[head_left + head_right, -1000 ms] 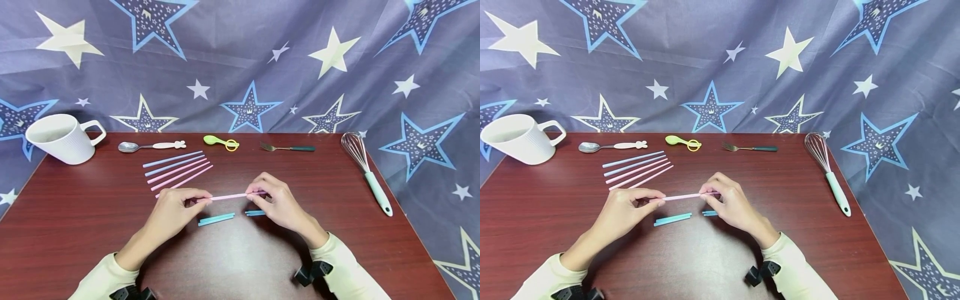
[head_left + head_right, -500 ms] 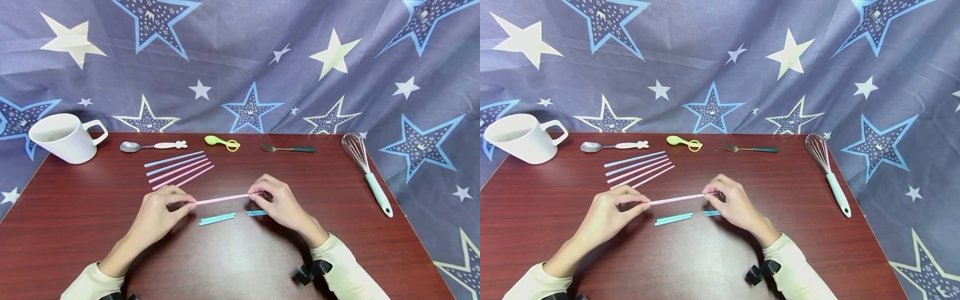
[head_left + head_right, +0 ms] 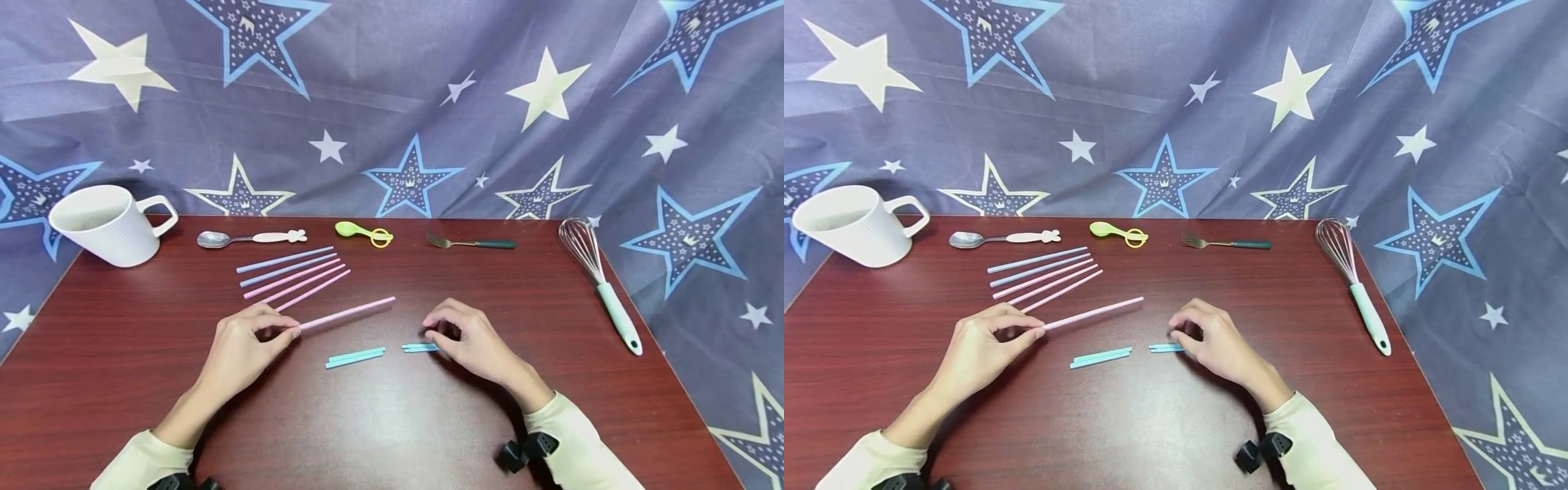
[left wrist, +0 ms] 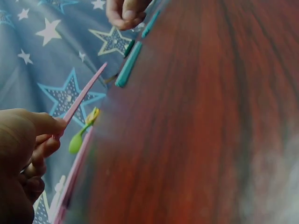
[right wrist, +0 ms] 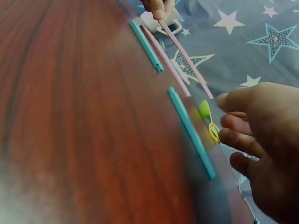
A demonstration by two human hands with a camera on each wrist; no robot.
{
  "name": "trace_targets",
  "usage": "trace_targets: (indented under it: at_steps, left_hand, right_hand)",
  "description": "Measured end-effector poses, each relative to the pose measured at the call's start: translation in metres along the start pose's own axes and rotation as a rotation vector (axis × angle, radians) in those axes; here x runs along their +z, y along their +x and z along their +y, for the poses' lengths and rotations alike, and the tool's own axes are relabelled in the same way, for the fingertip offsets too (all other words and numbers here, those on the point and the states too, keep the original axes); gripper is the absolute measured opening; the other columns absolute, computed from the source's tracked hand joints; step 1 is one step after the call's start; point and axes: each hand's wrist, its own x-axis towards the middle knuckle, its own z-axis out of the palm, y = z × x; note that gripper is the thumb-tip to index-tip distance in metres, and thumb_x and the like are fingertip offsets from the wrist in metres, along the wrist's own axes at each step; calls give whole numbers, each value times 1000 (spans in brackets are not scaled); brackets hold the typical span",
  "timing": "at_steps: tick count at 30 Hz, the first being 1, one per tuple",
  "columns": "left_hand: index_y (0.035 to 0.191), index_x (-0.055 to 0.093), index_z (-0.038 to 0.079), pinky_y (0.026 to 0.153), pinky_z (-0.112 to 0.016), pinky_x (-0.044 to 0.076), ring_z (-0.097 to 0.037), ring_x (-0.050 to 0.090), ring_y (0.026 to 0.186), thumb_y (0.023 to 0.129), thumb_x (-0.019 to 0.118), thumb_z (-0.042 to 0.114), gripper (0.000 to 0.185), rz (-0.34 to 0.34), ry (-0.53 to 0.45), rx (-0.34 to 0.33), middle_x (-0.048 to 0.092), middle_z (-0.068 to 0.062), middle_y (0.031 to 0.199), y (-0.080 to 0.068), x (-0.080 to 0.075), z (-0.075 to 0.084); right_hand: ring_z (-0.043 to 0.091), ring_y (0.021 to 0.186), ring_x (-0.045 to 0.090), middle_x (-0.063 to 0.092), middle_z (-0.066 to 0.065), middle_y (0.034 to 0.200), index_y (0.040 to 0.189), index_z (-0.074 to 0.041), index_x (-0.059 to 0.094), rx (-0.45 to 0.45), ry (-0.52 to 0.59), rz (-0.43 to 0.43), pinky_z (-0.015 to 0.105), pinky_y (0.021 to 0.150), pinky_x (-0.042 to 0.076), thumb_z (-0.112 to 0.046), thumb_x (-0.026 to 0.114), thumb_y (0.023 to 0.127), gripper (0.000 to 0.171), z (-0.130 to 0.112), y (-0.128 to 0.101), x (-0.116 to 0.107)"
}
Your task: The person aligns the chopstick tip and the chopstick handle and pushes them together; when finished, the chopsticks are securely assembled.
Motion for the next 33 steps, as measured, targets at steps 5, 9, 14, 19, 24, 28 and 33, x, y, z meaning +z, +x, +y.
trace_targets:
  at_steps: [5, 9, 14, 19, 24, 28, 33]
  left_hand:
    - [82, 83, 21, 58, -14, 33, -6, 48, 62, 77, 89, 9, 15, 23, 46, -68, 63, 13, 72, 0, 1, -10]
    - [80, 82, 23, 58, -16, 32, -6, 47, 61, 78, 87, 11, 13, 24, 87, -105, 64, 13, 72, -1, 1, -18]
    - [78, 80, 24, 62, -17, 33, -4, 49, 63, 78, 86, 13, 12, -3, 148, -119, 62, 12, 72, -3, 0, -25]
    - [76, 80, 22, 64, -16, 36, -4, 52, 64, 76, 86, 12, 12, -9, 179, -106, 60, 10, 69, -4, -2, -28]
    - [76, 80, 21, 63, -16, 36, -5, 53, 62, 74, 86, 10, 13, -7, 178, -115, 60, 11, 69, -4, -4, -28]
    - [76, 80, 19, 63, -17, 36, -4, 52, 62, 74, 87, 11, 11, 1, 185, -125, 60, 10, 68, -4, -5, -30]
    - [76, 80, 19, 62, -17, 34, 2, 45, 62, 76, 86, 12, 9, 1, 193, -142, 58, 10, 68, -5, -5, -32]
  right_hand:
    - [11, 83, 63, 71, -2, 96, 100, -12, 75, -20, -45, -76, 27, 74, 54, -9, 81, 87, 14, 6, -7, 1]
    - [10, 87, 63, 71, -4, 97, 100, -13, 76, -15, -67, -95, 26, 78, 53, -12, 81, 88, 13, 10, -10, 3]
    - [9, 91, 62, 70, -6, 95, 98, -16, 77, -1, -65, -100, 27, 79, 51, -12, 81, 88, 11, 11, -12, 5]
    - [8, 90, 61, 69, -9, 92, 95, -17, 78, 8, -48, -99, 26, 78, 50, -9, 80, 88, 11, 12, -13, 6]
    - [8, 88, 60, 69, -10, 91, 94, -18, 78, 14, -31, -89, 26, 76, 49, -9, 80, 88, 11, 11, -12, 7]
    - [8, 87, 60, 69, -10, 91, 94, -17, 78, 5, -27, -84, 25, 75, 49, -9, 81, 88, 11, 11, -12, 8]
    - [8, 87, 60, 70, -10, 91, 94, -17, 78, 2, -28, -81, 26, 76, 49, -9, 81, 88, 11, 11, -11, 9]
